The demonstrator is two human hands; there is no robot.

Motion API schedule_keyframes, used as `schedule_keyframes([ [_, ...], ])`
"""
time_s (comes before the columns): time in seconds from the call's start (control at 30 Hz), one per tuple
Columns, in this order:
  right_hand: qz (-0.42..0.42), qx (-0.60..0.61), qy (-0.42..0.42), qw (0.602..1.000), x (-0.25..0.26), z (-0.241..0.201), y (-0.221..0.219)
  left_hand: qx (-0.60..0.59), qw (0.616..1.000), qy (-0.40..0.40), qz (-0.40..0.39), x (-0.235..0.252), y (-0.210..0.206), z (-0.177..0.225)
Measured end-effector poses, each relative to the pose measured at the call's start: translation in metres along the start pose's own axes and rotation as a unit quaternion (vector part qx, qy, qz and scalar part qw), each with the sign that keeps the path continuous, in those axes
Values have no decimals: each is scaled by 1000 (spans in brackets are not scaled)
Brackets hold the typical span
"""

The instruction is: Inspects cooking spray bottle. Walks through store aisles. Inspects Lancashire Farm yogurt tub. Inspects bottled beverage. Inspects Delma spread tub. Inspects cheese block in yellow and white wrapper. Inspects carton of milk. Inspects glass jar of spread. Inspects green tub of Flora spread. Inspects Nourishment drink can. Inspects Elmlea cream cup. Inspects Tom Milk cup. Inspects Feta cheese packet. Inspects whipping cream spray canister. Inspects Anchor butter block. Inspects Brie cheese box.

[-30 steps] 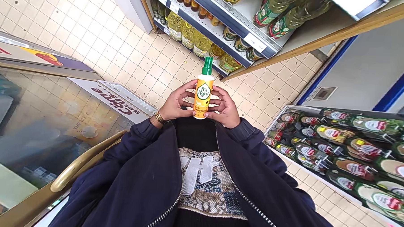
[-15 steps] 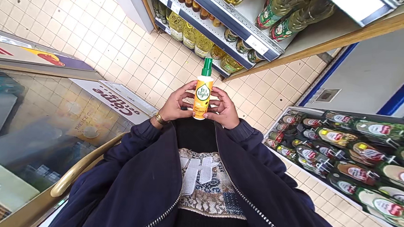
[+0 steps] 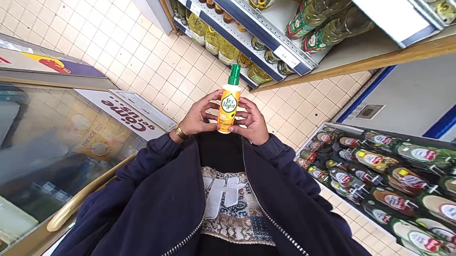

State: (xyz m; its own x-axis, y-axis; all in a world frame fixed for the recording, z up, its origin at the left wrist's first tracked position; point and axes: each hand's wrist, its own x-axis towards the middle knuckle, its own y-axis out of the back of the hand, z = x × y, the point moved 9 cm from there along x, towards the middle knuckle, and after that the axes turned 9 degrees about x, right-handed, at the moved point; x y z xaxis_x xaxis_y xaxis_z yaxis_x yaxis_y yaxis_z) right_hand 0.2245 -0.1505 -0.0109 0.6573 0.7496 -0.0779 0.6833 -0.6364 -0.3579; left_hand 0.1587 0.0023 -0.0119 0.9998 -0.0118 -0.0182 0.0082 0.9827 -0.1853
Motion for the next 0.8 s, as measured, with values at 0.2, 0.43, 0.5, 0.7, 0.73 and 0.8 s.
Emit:
schedule_keyframes([
  [0.2, 0, -2, -5, 1000, 21, -11, 23, -4, 1000, 0, 5, 31, -1, 0],
  [0.43, 9, -35, 9, 999, 48, -16, 53, 8, 1000, 11, 22, 69, 0, -8],
  [0.5, 16, -50, 8, 999, 56, -13, 63, 20, 999, 26, 37, 80, 2, -13],
  [0.7, 29, -130, -1, 991, 82, 10, 90, 62, 984, 101, 133, 114, 10, -45],
  [0.73, 25, -142, -6, 990, 86, 16, 94, 72, 977, 122, 157, 119, 12, -53],
  [0.8, 15, -156, -26, 987, 92, 28, 100, 102, 963, 160, 192, 128, 17, -70],
])
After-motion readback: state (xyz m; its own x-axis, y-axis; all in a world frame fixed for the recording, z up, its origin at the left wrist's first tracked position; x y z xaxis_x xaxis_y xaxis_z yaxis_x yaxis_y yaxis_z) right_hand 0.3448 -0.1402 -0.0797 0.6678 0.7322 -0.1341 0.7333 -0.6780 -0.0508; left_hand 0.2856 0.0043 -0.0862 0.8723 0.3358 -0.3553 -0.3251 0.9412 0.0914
